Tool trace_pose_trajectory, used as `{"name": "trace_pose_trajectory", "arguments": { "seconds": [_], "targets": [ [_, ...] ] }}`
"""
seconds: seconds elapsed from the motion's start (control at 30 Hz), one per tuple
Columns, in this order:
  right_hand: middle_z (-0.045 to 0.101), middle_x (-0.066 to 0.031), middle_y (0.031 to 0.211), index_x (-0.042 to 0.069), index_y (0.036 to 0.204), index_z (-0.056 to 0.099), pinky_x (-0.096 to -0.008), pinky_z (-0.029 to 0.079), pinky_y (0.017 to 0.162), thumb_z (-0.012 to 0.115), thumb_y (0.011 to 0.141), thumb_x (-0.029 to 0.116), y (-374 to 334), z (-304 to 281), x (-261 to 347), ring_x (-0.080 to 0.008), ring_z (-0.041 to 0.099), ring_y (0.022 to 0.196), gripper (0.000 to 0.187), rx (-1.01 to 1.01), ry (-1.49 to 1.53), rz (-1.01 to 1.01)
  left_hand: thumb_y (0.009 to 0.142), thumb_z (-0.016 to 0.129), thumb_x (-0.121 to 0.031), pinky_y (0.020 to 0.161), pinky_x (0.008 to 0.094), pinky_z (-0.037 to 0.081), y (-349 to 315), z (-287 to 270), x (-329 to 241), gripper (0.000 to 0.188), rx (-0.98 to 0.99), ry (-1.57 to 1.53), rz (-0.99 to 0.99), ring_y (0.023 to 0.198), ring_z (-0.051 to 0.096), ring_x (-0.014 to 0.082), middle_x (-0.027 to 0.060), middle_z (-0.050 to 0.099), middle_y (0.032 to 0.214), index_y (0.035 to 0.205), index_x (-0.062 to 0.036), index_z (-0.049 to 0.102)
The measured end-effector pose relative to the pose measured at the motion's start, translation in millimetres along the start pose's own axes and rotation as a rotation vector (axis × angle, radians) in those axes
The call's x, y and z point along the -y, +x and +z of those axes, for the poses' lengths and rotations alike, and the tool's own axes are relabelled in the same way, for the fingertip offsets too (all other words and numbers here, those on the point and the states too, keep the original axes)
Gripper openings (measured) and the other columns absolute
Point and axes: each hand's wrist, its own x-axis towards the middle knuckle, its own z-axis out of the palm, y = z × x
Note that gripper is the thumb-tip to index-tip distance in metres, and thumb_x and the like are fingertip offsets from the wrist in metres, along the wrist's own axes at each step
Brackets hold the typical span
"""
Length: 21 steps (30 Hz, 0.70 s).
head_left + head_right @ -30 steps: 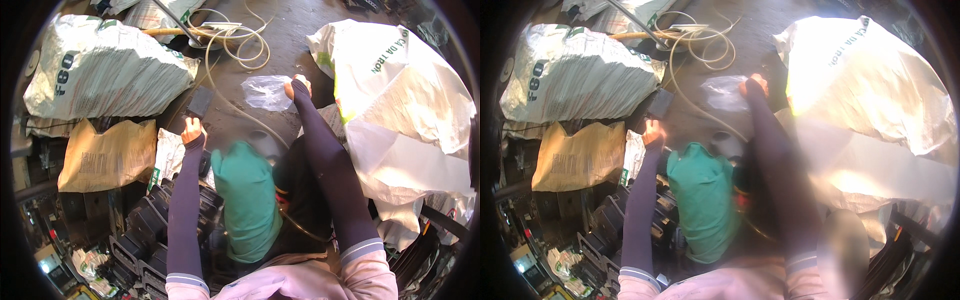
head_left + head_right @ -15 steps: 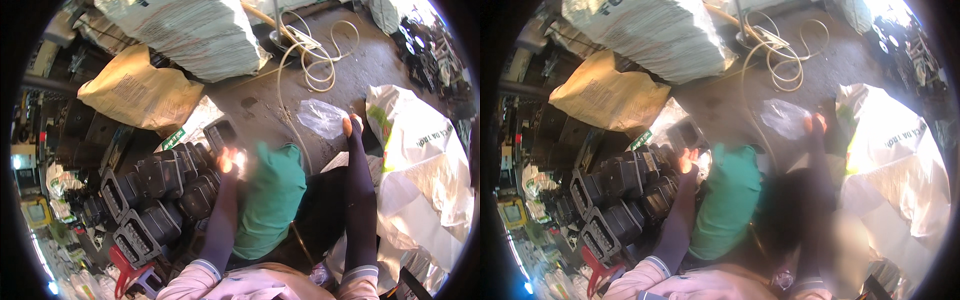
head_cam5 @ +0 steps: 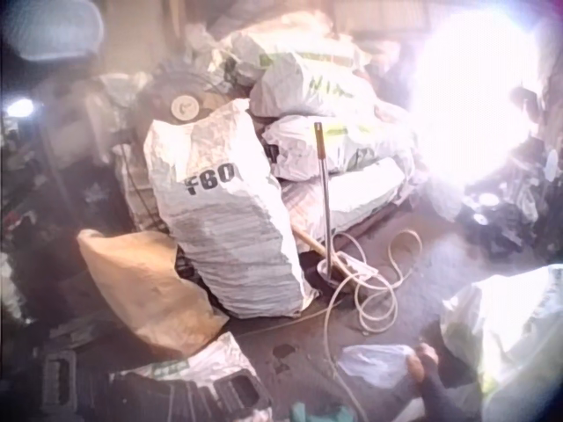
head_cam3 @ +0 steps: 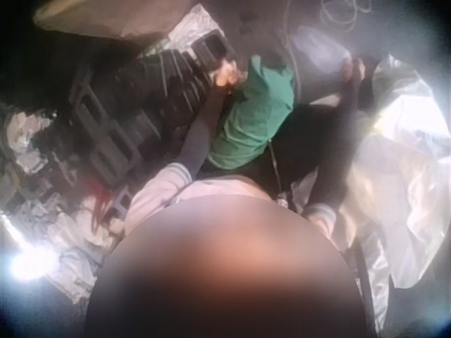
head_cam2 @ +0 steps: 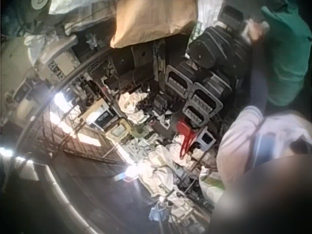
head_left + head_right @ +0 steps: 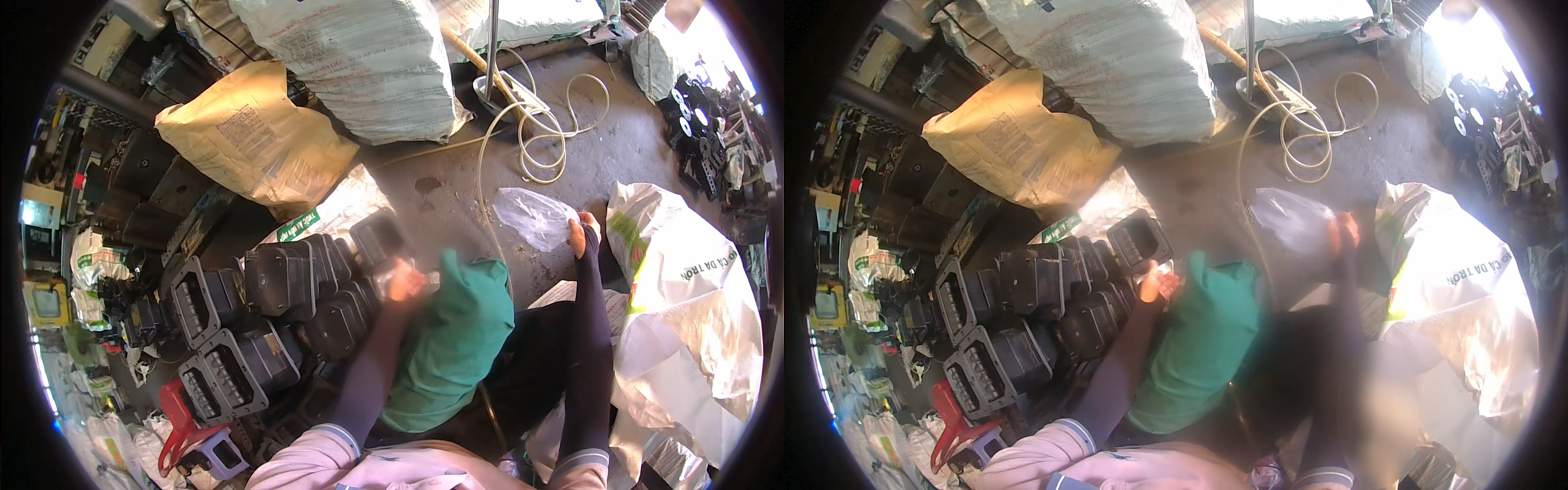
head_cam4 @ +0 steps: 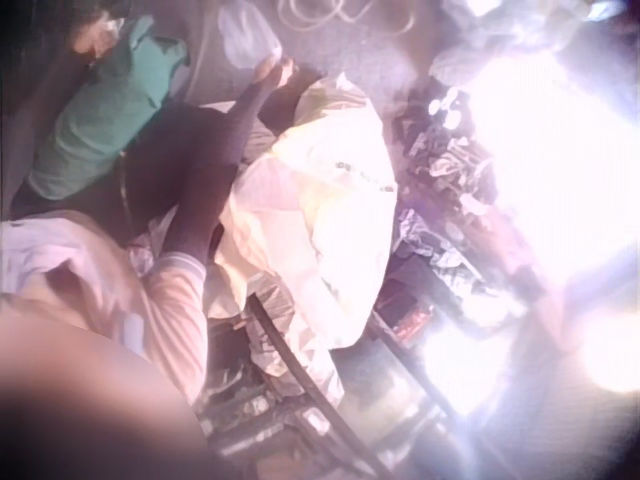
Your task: The person sits on the floor and cleans black plastic parts using a green cloth and a small brush. They repeatedly wipe and scrub the parts, then place them into a white plastic bag. Another person in a red jacket is visible in the background.
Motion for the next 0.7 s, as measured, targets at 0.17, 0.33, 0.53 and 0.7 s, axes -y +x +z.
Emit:
{"name": "trace_pose_trajectory", "arguments": {
  "seconds": [0.17,0.33,0.53,0.7],
  "targets": [
    [0.068,-0.0091,0.094,0.007,0.126,0.061,-0.0312,0.057,0.057,0.063,0.089,0.014,-4,23,57,-0.0168,0.066,0.077,0.037,0.053,0.314,-0.145,0.079,0.082,-0.024,0.081,0.0364,0.054,-75,123,-1,0.081,0.284,0.909,0.832,0.092,0.064,0.0228,0.0170,0.063,0.110,0.146,-0.0099,0.038],
    [0.069,-0.0092,0.094,0.008,0.126,0.062,-0.0311,0.057,0.061,0.063,0.089,0.012,-12,43,147,-0.0169,0.067,0.079,0.038,0.142,0.396,-0.296,0.074,0.076,-0.022,0.084,0.0473,0.051,-120,224,-43,0.077,0.295,1.599,1.436,0.100,0.064,0.0362,0.0189,0.064,0.105,0.144,-0.0163,0.043],
    [0.066,-0.0167,0.118,0.002,0.130,0.058,-0.0375,0.049,0.094,0.074,0.087,0.020,-44,1,199,-0.0256,0.063,0.111,0.049,0.228,0.258,-0.421,0.073,0.065,-0.010,0.072,0.0413,0.052,-89,237,-168,0.022,0.092,1.457,2.259,0.083,0.064,0.0305,0.0117,0.065,0.086,0.094,-0.0054,0.066],
    [0.067,-0.0090,0.096,0.002,0.125,0.060,-0.0308,0.051,0.079,0.069,0.090,0.020,-69,-26,156,-0.0152,0.063,0.088,0.040,0.314,0.365,-0.148,0.089,0.063,-0.021,0.043,0.0291,0.042,-142,247,-415,0.014,0.528,0.543,1.177,0.050,0.053,0.0126,0.0010,0.056,0.066,0.080,-0.0101,0.060]
  ]
}}
